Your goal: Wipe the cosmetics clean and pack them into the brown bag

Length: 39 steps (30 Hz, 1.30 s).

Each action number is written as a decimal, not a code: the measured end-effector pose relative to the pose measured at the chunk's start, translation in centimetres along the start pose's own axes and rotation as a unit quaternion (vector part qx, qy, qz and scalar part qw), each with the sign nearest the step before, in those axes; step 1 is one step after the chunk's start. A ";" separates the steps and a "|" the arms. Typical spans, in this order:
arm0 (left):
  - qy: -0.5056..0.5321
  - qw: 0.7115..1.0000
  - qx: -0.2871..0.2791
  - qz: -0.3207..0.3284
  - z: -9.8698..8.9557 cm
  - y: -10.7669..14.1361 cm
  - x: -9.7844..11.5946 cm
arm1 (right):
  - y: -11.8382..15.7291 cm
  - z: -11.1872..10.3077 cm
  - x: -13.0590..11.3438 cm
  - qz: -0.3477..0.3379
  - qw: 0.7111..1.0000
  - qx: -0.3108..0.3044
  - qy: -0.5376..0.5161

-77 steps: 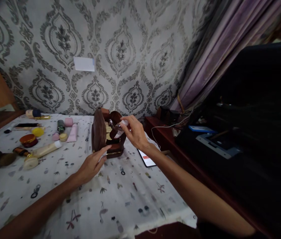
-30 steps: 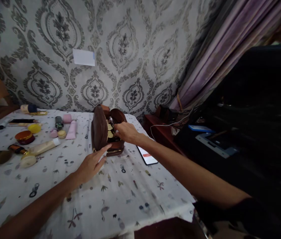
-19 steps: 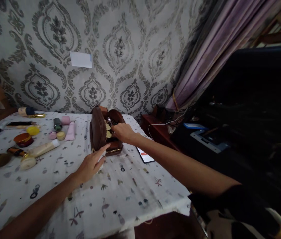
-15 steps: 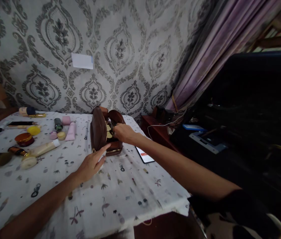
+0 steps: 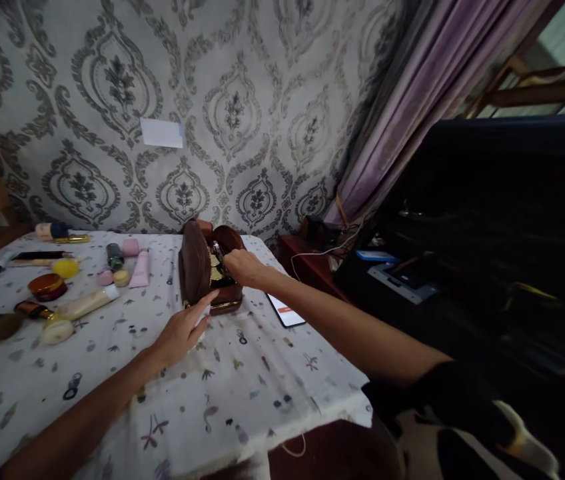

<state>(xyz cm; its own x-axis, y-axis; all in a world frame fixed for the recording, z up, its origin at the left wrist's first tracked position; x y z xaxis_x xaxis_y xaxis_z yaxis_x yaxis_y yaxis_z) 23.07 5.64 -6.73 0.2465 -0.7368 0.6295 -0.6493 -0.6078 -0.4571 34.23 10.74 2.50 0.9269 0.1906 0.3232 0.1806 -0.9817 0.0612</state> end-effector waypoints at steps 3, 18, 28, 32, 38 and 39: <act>0.011 1.000 -0.006 -0.007 -0.1 0.0 0.0 | 0.5 -0.2 -0.1 -0.002 1.000 0.001 0.001; 0.014 1.000 -0.002 -0.018 -0.7 0.0 0.0 | 1.5 0.0 -0.5 -0.010 0.999 0.039 0.022; 0.017 1.000 0.004 -0.022 -0.8 0.1 -0.1 | 2.0 0.2 -0.8 -0.005 0.999 0.044 0.009; 0.018 1.000 0.003 -0.023 -0.7 0.1 -0.1 | 2.5 0.3 -0.5 0.014 0.996 0.074 -0.041; 0.018 1.000 0.013 -0.015 -1.4 -0.1 0.4 | 5.5 -1.4 -0.9 0.020 0.939 0.294 -0.176; 0.020 1.000 0.019 -0.011 -1.7 -0.1 0.5 | 6.3 -1.6 -1.7 -0.007 0.921 0.331 -0.206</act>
Point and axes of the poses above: each hand's wrist, its own y-axis away from the middle knuckle, its own z-axis out of the palm, x = y × z, the point moved 9 cm from there along -y, towards the middle knuckle, and after that the axes turned 2 degrees about x, right-handed, at the moved point
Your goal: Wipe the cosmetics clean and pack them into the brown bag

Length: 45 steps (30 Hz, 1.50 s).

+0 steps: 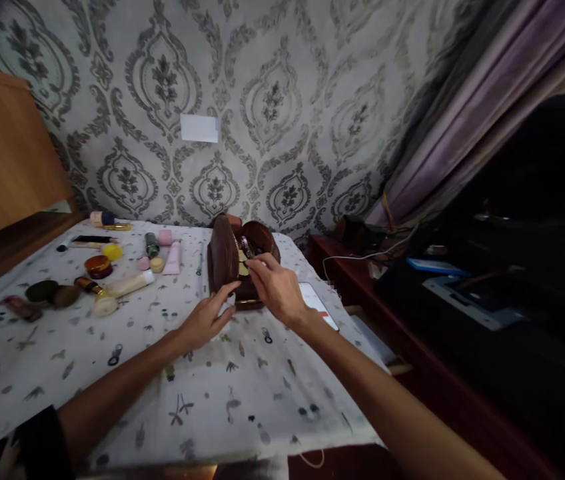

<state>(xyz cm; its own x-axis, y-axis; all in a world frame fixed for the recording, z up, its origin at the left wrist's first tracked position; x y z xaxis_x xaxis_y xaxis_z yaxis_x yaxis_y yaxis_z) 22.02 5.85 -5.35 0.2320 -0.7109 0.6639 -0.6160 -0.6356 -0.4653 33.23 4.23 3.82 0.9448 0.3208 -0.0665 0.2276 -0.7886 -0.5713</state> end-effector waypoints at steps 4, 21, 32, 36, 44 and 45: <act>-0.009 1.000 -0.011 0.011 -0.9 0.3 -0.6 | 2.9 1.5 -4.4 -0.102 0.984 0.048 -0.135; -0.147 0.984 0.049 -0.084 -8.2 5.0 -7.2 | 1.6 16.3 -10.5 0.002 0.965 -0.118 -0.234; -0.170 0.982 0.019 -0.074 -7.4 5.1 -6.7 | 2.2 16.3 -10.0 -0.025 0.953 -0.080 -0.290; -0.170 0.983 0.013 -0.073 -7.3 5.1 -6.7 | 2.2 16.2 -10.1 -0.038 0.950 -0.076 -0.299; -0.189 0.979 0.010 -0.077 -7.4 5.2 -6.7 | 2.1 16.0 -10.0 -0.032 0.951 -0.079 -0.297; -0.190 0.979 0.010 -0.076 -7.4 5.2 -6.6 | 2.1 16.0 -10.0 -0.033 0.951 -0.079 -0.297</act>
<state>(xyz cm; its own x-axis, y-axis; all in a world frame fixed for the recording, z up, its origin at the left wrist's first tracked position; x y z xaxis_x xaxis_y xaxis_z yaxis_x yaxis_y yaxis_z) 11.74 9.49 -7.80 0.5845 -0.6666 0.4626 -0.5396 -0.7451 -0.3920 20.46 7.72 -9.82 0.6379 0.5750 -0.5123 0.3583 -0.8104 -0.4635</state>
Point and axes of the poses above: each hand's wrist, its own y-axis away from the middle knuckle, its own z-axis out of the palm, x = y × z, the point moved 9 cm from there along -y, towards the middle knuckle, and after that the axes turned 2 degrees about x, right-handed, at the moved point
